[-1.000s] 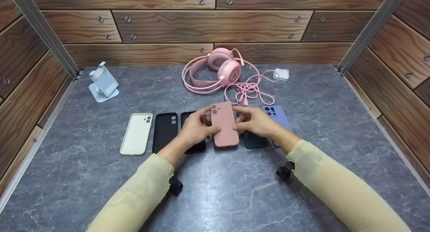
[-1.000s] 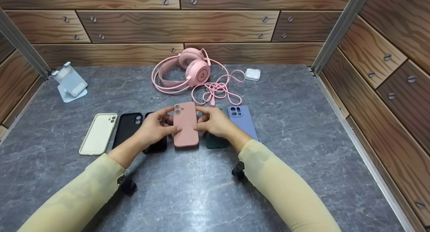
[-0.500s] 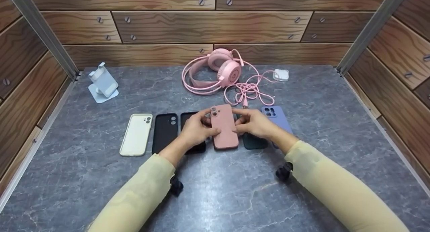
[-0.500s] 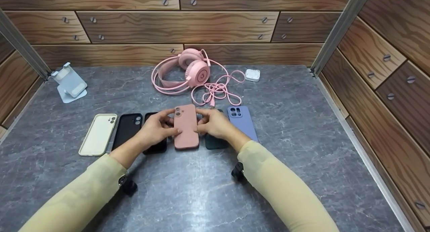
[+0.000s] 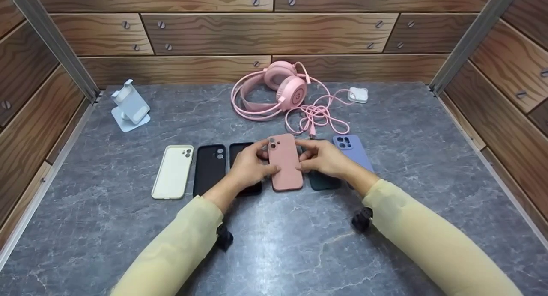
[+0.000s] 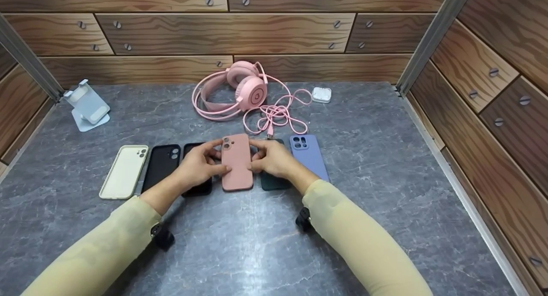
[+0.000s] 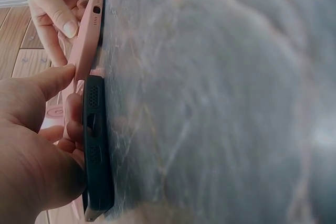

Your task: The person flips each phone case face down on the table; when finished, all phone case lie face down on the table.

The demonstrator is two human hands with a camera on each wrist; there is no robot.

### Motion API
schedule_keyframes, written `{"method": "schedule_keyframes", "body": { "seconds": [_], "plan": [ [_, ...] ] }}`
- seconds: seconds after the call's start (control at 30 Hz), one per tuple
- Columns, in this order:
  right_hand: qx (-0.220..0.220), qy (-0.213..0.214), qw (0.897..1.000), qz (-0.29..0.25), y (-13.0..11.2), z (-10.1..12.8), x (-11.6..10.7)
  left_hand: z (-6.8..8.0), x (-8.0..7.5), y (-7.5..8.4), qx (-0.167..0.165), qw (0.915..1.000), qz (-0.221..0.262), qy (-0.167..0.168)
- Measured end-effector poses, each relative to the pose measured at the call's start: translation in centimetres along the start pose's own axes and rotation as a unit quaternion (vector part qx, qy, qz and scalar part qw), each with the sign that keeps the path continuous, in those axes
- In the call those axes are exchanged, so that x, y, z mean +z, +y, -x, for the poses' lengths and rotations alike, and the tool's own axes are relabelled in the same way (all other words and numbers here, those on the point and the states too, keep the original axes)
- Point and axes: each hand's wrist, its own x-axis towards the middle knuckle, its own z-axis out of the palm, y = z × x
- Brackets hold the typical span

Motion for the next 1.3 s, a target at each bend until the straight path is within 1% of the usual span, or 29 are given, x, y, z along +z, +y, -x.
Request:
{"method": "schedule_keyframes", "body": {
  "seconds": [0.3, 0.4, 0.5, 0.57, 0.63, 0.83, 1.1, 1.3],
  "plan": [
    [-0.005, 0.0, 1.0, 0.001, -0.1, 0.0, 0.0, 0.0, 0.0, 0.0, 0.003, 0.9999, -0.013, 0.004],
    [-0.006, -0.001, 1.0, 0.004, -1.2, 0.5, 0.0, 0.0, 0.0, 0.0, 0.003, 0.9998, -0.019, 0.006],
    [-0.008, -0.001, 1.0, 0.006, -1.3, 0.5, 0.0, 0.0, 0.0, 0.0, 0.006, 0.9997, -0.021, 0.008],
    [-0.01, 0.0, 1.0, 0.008, -1.1, 0.4, 0.0, 0.0, 0.0, 0.0, 0.009, 0.9996, -0.024, 0.008],
    [-0.01, 0.001, 1.0, 0.011, -0.2, -0.1, 0.1, -0.1, 0.1, 0.0, 0.012, 0.9995, -0.028, 0.007],
    [-0.017, 0.001, 0.999, 0.032, -0.3, -0.1, 0.4, 0.0, 0.1, 0.0, 0.021, 0.9985, -0.049, 0.007],
    [-0.017, 0.004, 0.999, 0.044, -0.1, -0.2, 0.6, 0.2, 0.2, 0.2, 0.013, 0.9978, -0.065, 0.002],
    [-0.014, 0.015, 0.997, 0.069, -0.1, -0.2, 0.5, 0.2, 0.3, 0.2, 0.022, 0.9964, -0.082, -0.003]
  ]
}}
